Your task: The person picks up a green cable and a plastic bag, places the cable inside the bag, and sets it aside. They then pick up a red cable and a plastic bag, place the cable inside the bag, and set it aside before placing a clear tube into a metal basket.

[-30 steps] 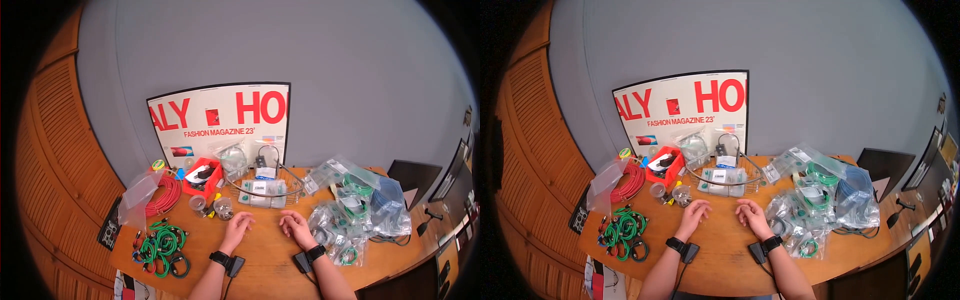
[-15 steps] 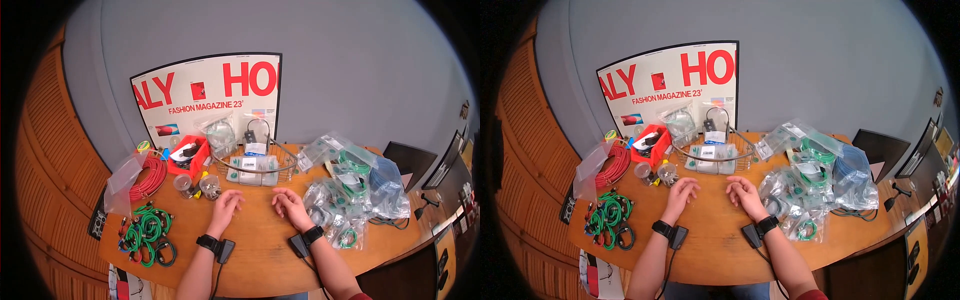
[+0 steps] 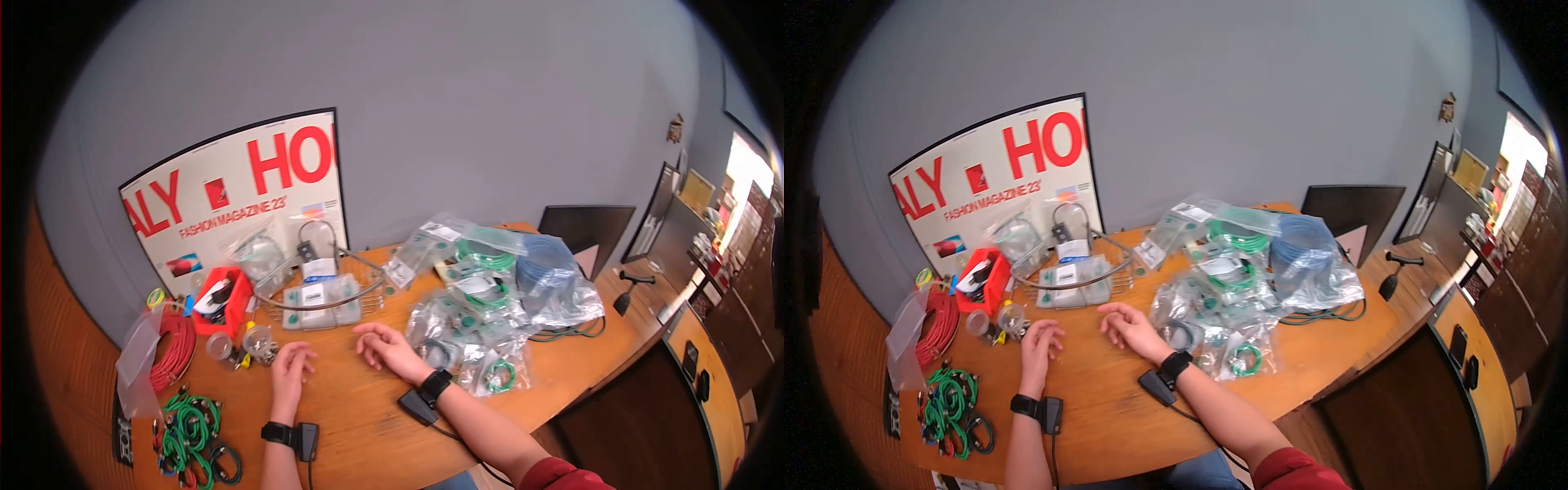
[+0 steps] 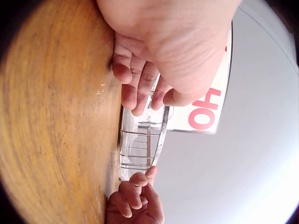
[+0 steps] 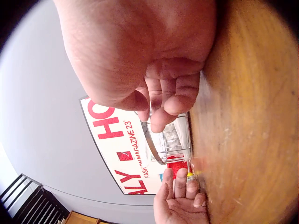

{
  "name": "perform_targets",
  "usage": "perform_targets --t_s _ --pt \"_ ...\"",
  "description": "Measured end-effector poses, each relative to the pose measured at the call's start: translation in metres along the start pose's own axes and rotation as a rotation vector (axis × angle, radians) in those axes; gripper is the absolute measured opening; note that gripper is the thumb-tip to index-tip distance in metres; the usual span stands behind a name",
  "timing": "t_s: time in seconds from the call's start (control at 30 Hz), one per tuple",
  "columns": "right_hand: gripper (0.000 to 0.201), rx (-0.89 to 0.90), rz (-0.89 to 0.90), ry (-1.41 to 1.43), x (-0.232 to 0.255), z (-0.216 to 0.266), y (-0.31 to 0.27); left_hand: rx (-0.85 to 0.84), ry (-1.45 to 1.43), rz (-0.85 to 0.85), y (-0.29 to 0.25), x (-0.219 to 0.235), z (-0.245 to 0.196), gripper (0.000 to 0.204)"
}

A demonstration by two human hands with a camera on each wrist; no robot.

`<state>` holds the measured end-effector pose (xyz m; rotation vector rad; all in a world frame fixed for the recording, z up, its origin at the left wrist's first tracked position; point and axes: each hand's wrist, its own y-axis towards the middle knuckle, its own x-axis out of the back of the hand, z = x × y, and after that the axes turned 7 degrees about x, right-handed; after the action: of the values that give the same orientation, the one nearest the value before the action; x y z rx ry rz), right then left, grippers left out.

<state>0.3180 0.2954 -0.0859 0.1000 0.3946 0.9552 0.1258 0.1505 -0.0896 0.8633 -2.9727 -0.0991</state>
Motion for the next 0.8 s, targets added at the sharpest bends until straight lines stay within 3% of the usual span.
perform_targets --t_s 0.8 --pt "0.026 0.028 -0.002 0.030 0.0006 -0.0027 -0.0002 0.017 0.066 -0.027 0.0001 -0.0014 -0.0023 0.018"
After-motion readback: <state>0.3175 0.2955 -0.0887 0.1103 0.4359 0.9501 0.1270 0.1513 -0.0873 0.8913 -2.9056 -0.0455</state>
